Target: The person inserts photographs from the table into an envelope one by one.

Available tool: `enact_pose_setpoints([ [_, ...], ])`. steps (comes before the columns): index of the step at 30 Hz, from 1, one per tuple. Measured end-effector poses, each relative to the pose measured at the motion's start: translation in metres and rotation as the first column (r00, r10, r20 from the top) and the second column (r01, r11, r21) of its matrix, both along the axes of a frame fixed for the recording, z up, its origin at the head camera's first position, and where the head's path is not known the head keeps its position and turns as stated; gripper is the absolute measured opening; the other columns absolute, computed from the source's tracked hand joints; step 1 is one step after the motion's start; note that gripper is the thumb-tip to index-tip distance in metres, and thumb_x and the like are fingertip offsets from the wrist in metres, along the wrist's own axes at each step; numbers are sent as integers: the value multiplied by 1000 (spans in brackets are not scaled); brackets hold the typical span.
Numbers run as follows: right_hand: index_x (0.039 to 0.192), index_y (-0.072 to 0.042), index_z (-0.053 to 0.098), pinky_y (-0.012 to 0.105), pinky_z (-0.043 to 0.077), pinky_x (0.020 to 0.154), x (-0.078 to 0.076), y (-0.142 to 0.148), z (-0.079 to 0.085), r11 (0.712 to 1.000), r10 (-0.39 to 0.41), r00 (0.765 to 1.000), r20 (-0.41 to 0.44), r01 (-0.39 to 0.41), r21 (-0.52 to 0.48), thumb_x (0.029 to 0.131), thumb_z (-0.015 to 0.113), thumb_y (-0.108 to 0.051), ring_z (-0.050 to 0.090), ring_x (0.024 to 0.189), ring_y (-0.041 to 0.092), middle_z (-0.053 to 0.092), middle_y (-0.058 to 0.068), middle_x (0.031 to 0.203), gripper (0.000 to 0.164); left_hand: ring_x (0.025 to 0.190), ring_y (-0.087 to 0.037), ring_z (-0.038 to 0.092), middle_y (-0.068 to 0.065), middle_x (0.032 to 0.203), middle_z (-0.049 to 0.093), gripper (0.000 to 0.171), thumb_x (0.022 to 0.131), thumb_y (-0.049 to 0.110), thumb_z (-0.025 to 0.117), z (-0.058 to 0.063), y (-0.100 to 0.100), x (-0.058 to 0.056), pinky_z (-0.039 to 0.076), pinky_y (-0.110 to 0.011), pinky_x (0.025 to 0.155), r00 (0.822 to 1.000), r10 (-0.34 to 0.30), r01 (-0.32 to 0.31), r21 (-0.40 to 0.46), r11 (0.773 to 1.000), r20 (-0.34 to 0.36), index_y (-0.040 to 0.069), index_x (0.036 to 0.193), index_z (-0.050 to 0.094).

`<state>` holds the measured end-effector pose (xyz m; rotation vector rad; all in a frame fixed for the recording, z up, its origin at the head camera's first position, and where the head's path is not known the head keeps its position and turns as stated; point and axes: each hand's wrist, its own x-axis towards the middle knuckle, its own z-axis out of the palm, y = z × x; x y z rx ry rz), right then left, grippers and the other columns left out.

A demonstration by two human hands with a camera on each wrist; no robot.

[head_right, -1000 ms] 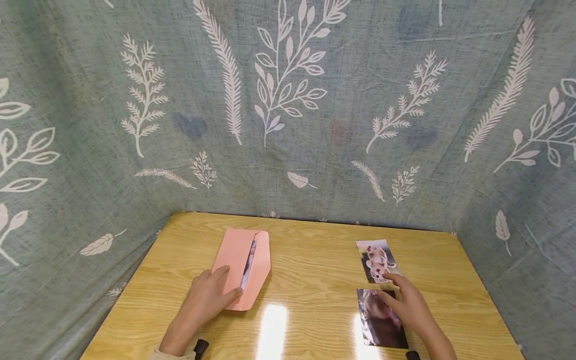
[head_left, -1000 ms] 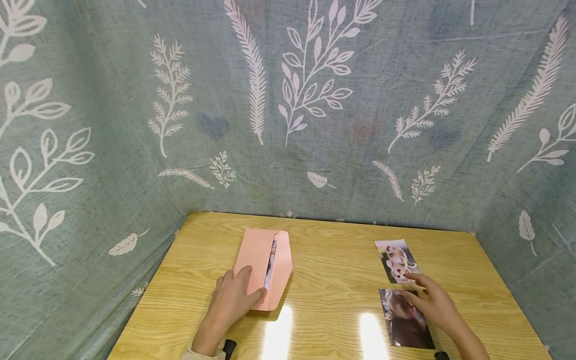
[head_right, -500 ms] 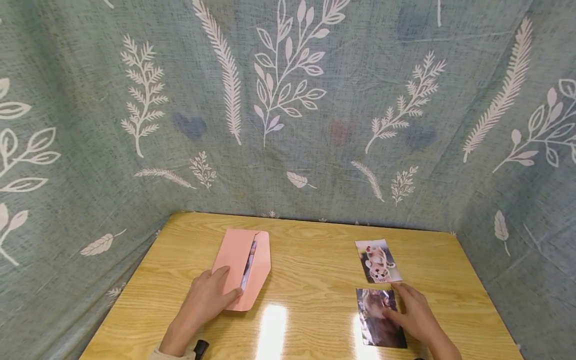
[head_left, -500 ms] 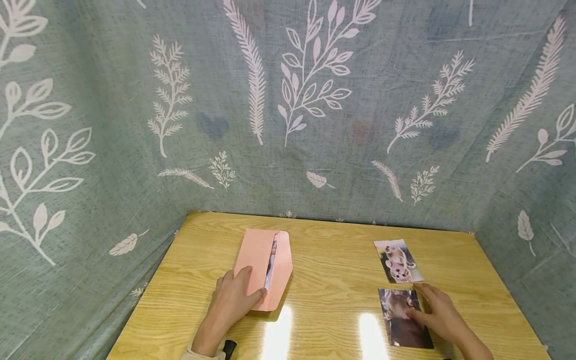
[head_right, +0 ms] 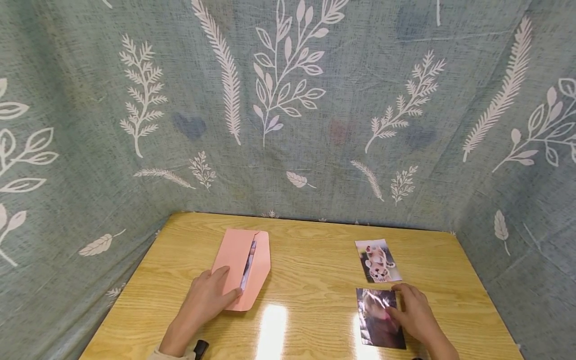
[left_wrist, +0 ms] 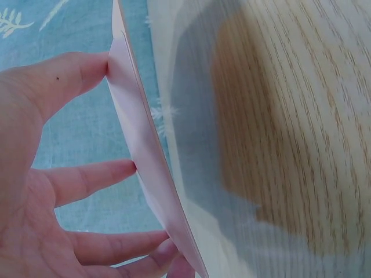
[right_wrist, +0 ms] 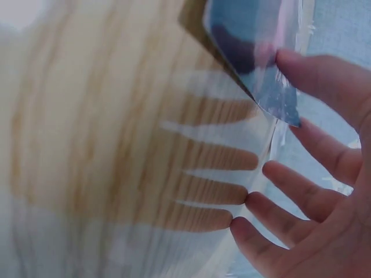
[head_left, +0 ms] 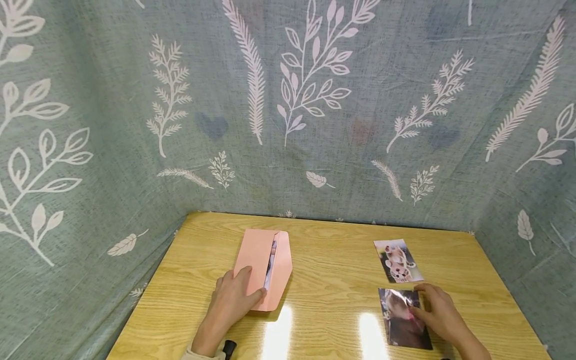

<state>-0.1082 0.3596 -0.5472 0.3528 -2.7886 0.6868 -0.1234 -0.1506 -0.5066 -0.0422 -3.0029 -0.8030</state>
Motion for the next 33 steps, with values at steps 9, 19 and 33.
enact_pose_setpoints([
  [9, 95, 0, 66, 42, 48, 68, -3, -1, 5, 995, -89, 996, 16, 90, -47, 72, 85, 1, 57, 81, 23, 63, 8, 90, 30, 108, -50, 54, -22, 124, 61, 68, 81, 48, 79, 1, 1, 0, 46, -65, 77, 1000, 9, -9, -7, 1000, 9, 9, 134, 62],
  [19, 102, 1, 62, 33, 55, 69, 0, -7, 16, 959, -144, 969, 200, 187, -215, 87, 73, 1, 68, 82, 21, 69, 13, 96, 18, 109, -50, 54, -22, 124, 61, 68, 81, 48, 79, 1, 1, 1, 46, -65, 77, 1000, 7, -6, -6, 1000, 5, 9, 135, 62],
  [33, 111, 8, 58, 29, 55, 61, -5, -12, 17, 832, -100, 951, 291, 240, -500, 94, 68, -3, 62, 75, 5, 65, 12, 93, 22, 113, -53, 51, -26, 129, 58, 68, 82, 48, 78, 0, 1, 2, 45, -68, 80, 1000, 0, 0, 3, 1000, 9, 9, 135, 61],
])
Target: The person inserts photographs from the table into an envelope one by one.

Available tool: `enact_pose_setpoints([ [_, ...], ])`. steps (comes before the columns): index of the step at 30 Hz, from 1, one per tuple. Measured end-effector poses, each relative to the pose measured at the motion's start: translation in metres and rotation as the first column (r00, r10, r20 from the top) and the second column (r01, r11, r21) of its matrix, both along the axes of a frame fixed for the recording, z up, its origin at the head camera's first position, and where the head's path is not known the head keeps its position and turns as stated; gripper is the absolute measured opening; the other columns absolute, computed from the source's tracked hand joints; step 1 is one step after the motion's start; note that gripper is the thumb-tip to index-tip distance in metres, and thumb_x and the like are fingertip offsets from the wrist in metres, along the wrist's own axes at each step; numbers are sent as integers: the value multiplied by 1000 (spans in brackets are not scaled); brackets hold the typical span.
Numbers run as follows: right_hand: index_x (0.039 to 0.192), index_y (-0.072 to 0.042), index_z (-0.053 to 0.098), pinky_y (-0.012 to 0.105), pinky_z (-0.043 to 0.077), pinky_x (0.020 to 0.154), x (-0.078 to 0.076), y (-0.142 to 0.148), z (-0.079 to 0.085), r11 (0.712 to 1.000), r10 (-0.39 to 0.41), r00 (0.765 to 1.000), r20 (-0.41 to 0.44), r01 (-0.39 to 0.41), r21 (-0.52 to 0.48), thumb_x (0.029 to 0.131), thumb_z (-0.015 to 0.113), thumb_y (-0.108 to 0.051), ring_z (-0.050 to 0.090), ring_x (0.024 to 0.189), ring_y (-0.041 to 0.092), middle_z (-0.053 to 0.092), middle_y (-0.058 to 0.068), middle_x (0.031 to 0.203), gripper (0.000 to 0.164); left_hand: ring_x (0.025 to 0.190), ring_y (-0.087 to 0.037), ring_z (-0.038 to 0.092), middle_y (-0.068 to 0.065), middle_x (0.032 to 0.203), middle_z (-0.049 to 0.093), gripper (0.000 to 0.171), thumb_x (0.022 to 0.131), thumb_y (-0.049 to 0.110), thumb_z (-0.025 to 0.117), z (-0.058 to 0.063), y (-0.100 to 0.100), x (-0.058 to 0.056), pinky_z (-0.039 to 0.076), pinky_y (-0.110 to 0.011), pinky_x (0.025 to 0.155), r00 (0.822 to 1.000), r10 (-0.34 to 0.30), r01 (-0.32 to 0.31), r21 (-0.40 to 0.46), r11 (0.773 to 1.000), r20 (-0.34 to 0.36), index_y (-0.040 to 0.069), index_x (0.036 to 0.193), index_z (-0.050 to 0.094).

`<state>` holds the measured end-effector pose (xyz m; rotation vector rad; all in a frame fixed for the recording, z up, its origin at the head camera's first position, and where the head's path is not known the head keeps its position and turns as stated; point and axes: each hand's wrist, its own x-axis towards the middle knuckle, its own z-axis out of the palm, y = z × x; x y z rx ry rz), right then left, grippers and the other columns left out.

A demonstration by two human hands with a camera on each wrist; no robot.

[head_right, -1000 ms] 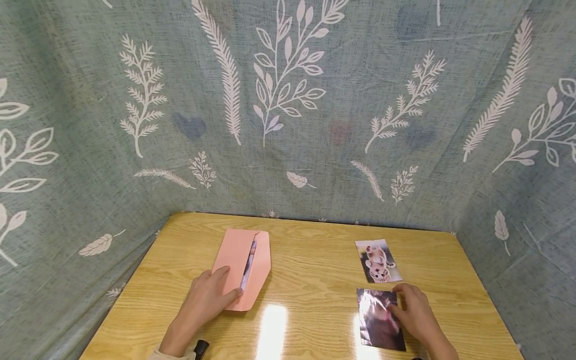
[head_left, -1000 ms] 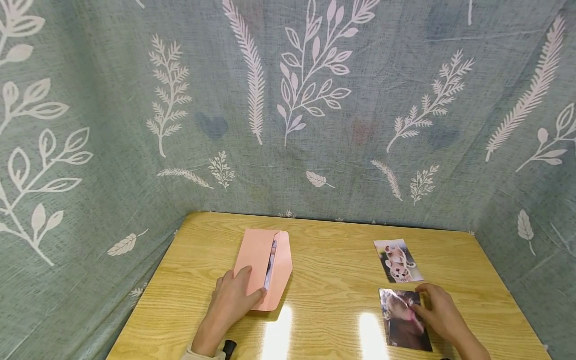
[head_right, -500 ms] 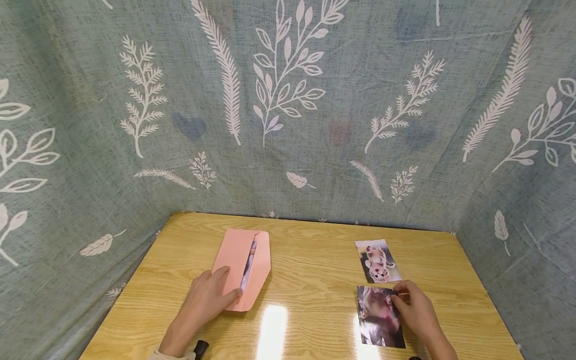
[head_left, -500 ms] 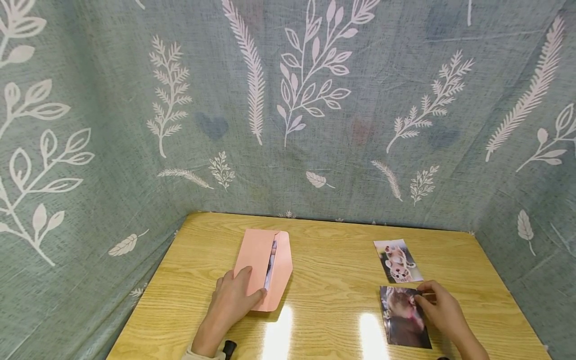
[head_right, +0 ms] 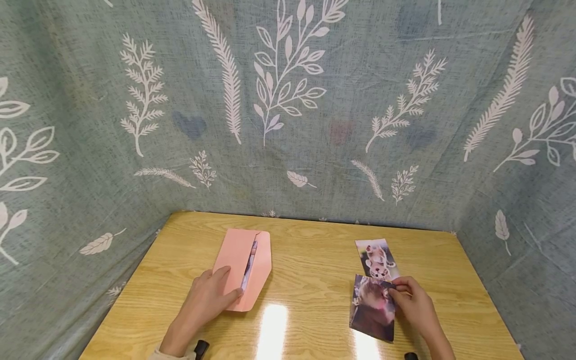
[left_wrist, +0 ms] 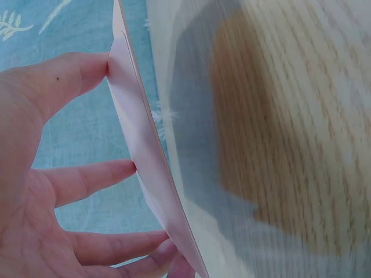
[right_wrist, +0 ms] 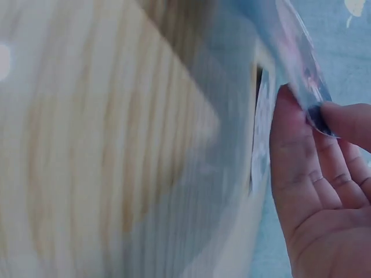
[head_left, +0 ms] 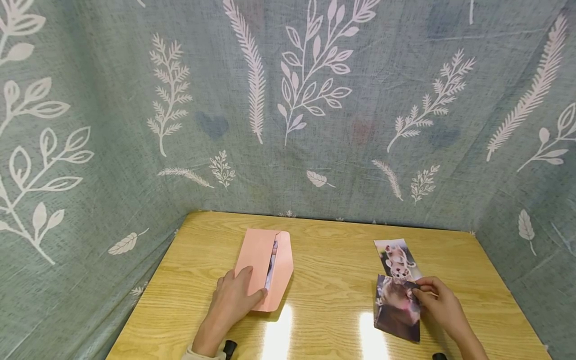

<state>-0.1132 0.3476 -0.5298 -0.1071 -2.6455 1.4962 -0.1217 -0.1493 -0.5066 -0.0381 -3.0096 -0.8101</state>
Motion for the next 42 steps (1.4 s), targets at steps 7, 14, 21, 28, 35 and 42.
enact_pose_setpoints([
  [7, 121, 8, 54, 36, 58, 61, -8, -8, 2, 974, -16, 995, 96, 37, -223, 96, 69, -12, 65, 71, 12, 64, 5, 93, 35, 113, -52, 51, -27, 130, 57, 69, 82, 49, 78, 0, 1, 0, 45, -68, 79, 1000, 0, 0, 4, 1000, 10, 10, 136, 61],
  [14, 124, 12, 53, 35, 58, 59, -15, -21, 6, 954, -28, 997, 74, 49, -296, 94, 70, -6, 64, 72, 11, 65, 2, 91, 38, 113, -54, 51, -25, 130, 57, 68, 82, 49, 78, 0, 1, 0, 44, -68, 81, 1000, 0, 0, 0, 1000, 14, 10, 136, 61],
  [21, 125, 11, 53, 37, 58, 60, -25, -41, 9, 940, -15, 997, 75, 40, -338, 94, 70, -6, 63, 71, 11, 64, 6, 92, 39, 114, -54, 51, -25, 130, 58, 68, 83, 49, 77, 0, 0, -1, 44, -69, 80, 1000, 4, -4, -2, 1000, 19, 10, 136, 61],
  [28, 122, 14, 52, 39, 58, 57, -35, -62, 12, 923, 16, 1000, 15, -10, -385, 94, 68, -1, 63, 70, 11, 62, 9, 91, 36, 116, -54, 49, -24, 131, 58, 69, 83, 51, 77, -2, 0, -2, 43, -70, 82, 1000, 12, -12, 3, 1000, 21, 11, 137, 60],
  [35, 122, 13, 52, 39, 58, 57, -45, -79, 17, 918, 65, 998, -1, -60, -393, 95, 67, -2, 64, 71, 11, 60, 10, 94, 34, 111, -52, 53, -23, 127, 59, 69, 82, 50, 78, -3, 0, -2, 46, -66, 78, 1000, 15, -15, 2, 1000, 12, 11, 136, 61],
  [42, 124, 12, 53, 38, 58, 58, -59, -100, 24, 908, 93, 996, 13, -80, -412, 95, 66, 1, 63, 72, 13, 62, 8, 92, 34, 114, -53, 51, -26, 130, 57, 69, 82, 50, 77, -3, 0, -2, 45, -69, 79, 1000, 11, -11, 10, 1000, 13, 10, 137, 61],
])
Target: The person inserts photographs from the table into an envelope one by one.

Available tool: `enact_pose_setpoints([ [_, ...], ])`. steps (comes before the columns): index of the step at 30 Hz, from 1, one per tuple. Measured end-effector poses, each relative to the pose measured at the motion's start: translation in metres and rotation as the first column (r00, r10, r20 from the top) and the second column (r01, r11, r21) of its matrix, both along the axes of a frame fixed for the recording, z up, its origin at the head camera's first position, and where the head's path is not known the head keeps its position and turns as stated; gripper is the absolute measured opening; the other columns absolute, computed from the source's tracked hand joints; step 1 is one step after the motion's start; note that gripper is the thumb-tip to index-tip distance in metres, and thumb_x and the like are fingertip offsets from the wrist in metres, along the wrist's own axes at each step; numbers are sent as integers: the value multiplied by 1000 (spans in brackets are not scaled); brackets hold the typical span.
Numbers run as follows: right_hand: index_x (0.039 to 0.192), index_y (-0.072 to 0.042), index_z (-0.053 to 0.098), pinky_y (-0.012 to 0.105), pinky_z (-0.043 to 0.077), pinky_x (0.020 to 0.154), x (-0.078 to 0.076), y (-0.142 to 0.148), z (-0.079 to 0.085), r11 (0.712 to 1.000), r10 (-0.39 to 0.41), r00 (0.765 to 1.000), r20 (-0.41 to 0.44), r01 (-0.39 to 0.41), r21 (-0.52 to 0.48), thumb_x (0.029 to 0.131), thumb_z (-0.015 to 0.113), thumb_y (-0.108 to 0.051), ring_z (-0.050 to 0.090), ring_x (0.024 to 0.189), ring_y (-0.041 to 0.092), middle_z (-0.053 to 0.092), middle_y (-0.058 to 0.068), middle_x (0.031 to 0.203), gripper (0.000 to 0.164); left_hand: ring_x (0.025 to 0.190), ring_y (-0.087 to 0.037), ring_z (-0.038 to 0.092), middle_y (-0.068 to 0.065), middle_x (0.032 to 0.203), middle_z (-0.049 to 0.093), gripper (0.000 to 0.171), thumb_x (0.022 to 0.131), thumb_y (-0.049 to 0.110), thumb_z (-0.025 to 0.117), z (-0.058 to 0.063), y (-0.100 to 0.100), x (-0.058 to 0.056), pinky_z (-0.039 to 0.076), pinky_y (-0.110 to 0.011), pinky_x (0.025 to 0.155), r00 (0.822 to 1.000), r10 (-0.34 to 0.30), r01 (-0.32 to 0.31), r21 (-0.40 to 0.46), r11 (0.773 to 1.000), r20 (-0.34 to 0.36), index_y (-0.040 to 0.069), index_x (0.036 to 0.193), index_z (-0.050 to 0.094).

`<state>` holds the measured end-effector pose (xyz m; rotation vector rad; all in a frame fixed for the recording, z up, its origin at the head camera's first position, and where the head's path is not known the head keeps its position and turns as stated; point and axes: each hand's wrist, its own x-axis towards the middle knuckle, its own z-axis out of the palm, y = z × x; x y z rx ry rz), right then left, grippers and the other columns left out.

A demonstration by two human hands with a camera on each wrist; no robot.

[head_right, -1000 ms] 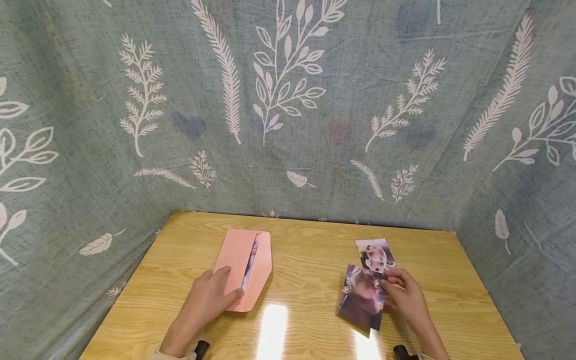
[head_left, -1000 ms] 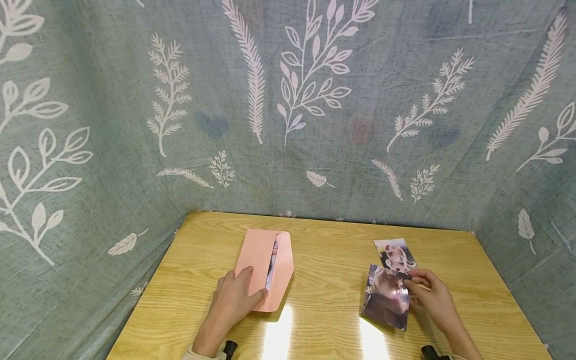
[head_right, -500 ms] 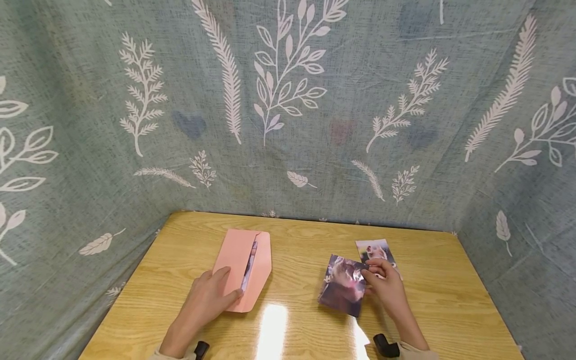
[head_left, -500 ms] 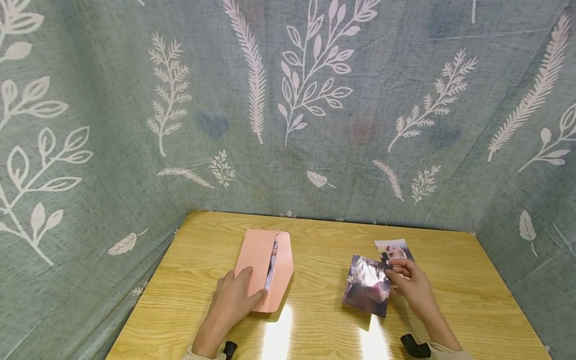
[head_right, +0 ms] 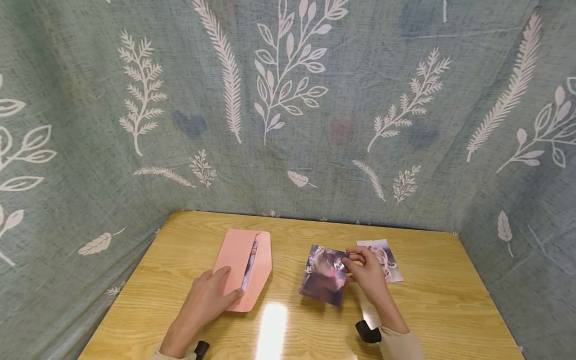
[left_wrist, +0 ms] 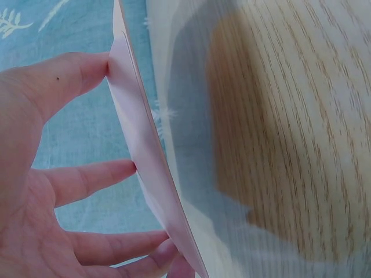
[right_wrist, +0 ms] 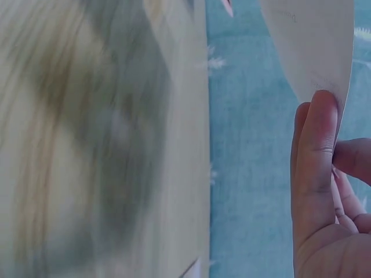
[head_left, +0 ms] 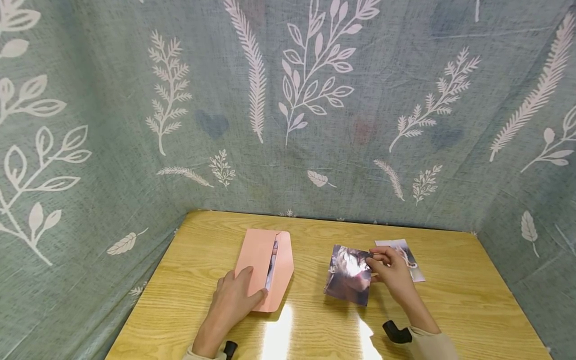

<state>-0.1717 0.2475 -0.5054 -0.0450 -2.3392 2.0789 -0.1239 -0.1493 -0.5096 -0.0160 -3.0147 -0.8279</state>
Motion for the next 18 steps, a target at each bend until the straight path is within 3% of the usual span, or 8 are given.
enact_pose_setpoints([
  [10, 124, 11, 54, 40, 58, 60, -14, -33, 9, 998, 41, 999, 12, -40, -52, 94, 67, 2, 63, 72, 16, 60, 16, 96, 34, 112, -52, 52, -25, 128, 58, 69, 82, 50, 78, 0, 0, 0, 46, -67, 79, 1000, -7, 7, 0, 1000, -3, 10, 136, 61],
  [18, 123, 10, 55, 39, 58, 58, -27, -60, 9, 997, 44, 999, 27, -42, -67, 93, 66, 4, 60, 68, 15, 59, 13, 93, 33, 111, -51, 52, -23, 128, 59, 69, 82, 50, 77, 2, 2, -1, 46, -66, 79, 1000, -5, 5, 0, 1000, -5, 10, 136, 61],
])
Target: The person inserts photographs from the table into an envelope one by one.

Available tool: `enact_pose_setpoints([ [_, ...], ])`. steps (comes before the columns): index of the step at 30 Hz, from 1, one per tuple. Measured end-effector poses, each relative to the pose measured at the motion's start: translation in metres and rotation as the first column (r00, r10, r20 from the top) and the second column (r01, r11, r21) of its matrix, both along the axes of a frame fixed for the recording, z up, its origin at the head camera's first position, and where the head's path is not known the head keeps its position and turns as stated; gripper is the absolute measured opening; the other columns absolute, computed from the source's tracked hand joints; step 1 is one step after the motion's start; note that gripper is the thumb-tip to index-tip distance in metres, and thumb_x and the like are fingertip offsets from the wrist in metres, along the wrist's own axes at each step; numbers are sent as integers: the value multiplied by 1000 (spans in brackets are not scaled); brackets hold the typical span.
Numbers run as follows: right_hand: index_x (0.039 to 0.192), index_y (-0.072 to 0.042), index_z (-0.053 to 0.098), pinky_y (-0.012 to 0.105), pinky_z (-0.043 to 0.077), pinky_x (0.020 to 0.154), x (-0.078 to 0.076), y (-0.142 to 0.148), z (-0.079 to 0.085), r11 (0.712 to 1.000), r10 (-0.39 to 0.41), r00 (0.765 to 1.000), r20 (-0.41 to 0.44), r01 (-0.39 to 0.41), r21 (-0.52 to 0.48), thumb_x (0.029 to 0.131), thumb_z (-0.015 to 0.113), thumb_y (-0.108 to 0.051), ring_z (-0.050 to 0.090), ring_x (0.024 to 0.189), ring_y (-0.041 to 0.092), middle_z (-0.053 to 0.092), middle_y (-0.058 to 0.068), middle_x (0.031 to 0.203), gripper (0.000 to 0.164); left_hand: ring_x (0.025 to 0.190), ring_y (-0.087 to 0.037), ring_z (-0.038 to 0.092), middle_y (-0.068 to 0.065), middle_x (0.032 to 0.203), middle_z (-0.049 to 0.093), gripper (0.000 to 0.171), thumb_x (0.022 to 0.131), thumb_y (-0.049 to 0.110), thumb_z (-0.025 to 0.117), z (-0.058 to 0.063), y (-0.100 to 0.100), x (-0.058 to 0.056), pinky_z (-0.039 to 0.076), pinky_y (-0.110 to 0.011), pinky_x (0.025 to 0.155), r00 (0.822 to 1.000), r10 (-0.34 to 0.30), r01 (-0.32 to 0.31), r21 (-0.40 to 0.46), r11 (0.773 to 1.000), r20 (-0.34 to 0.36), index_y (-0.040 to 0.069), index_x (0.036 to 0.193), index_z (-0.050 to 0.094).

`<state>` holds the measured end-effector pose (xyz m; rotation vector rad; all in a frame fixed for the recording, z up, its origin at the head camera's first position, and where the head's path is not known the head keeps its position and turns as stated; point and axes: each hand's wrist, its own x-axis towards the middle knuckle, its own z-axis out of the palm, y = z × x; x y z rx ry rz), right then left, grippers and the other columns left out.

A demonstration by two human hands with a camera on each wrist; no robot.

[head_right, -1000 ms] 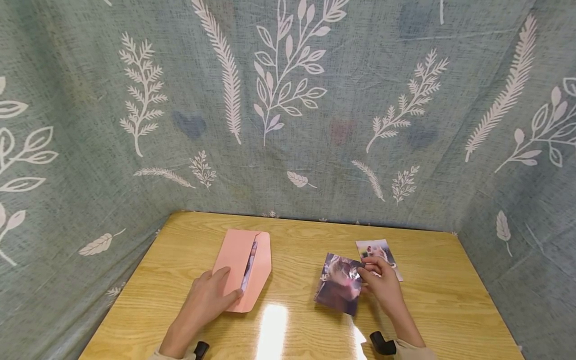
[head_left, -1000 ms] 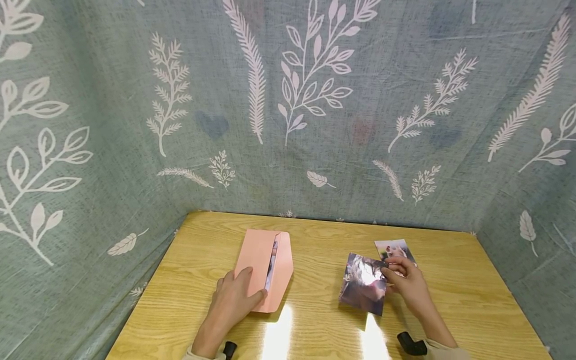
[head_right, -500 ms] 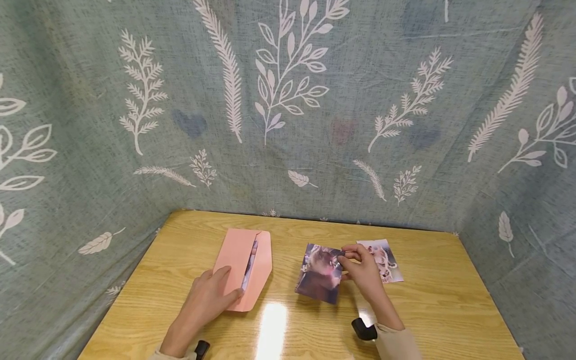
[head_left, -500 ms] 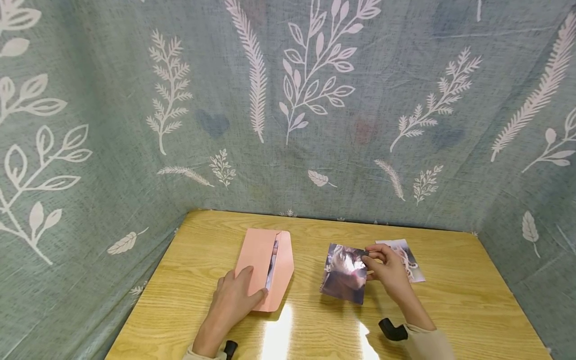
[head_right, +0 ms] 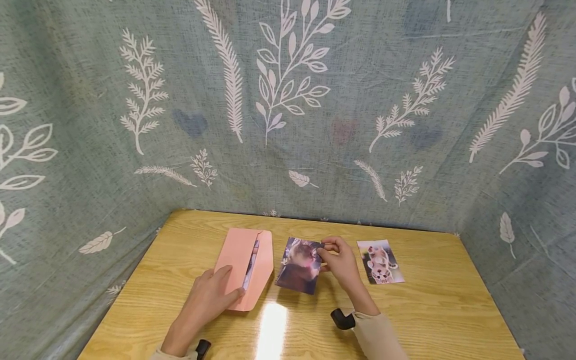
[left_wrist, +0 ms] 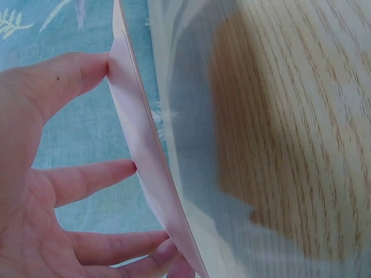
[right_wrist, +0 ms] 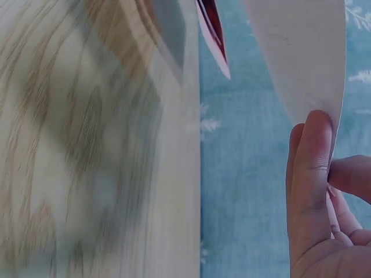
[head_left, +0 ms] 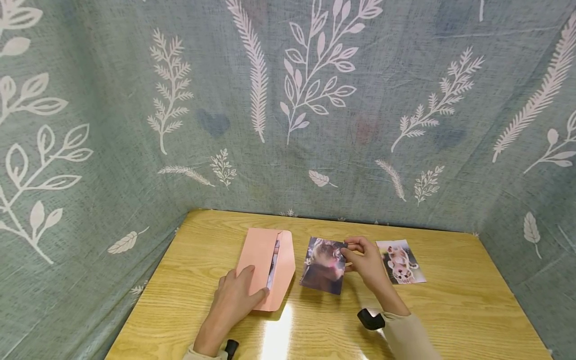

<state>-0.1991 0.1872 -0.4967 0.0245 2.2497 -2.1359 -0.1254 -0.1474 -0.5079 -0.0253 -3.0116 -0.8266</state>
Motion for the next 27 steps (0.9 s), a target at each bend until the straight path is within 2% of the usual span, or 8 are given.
enact_pose_setpoints([
  [10, 118, 11, 56, 43, 58, 57, -9, -28, -3, 998, 31, 999, -12, -31, -53, 92, 64, 9, 62, 65, 19, 59, 16, 91, 27, 112, -49, 51, -24, 128, 58, 70, 81, 50, 77, 2, 1, 1, 45, -67, 78, 1000, 11, -11, -6, 1000, 19, 10, 136, 61],
  [14, 118, 11, 55, 45, 58, 58, -10, -38, -3, 998, 38, 999, -11, -38, -49, 92, 64, 8, 63, 65, 19, 59, 16, 91, 27, 113, -49, 51, -24, 129, 57, 70, 81, 50, 77, 2, 2, 1, 45, -67, 79, 1000, 9, -9, -10, 1000, 21, 10, 137, 60],
  [21, 117, 10, 57, 40, 58, 55, -14, -52, -7, 998, 46, 999, -18, -47, -49, 92, 64, 8, 62, 66, 19, 59, 14, 89, 26, 112, -50, 51, -25, 130, 56, 69, 81, 50, 77, 2, 2, 1, 45, -68, 78, 1000, 4, -3, -17, 1000, 16, 10, 136, 61],
  [27, 116, 8, 58, 46, 58, 58, -16, -60, -10, 999, 34, 999, -12, -34, -25, 92, 65, 6, 63, 65, 20, 60, 14, 89, 25, 113, -50, 51, -26, 130, 56, 70, 82, 51, 77, 2, 3, 1, 45, -67, 79, 1000, 3, -3, -12, 1000, 14, 10, 136, 60],
])
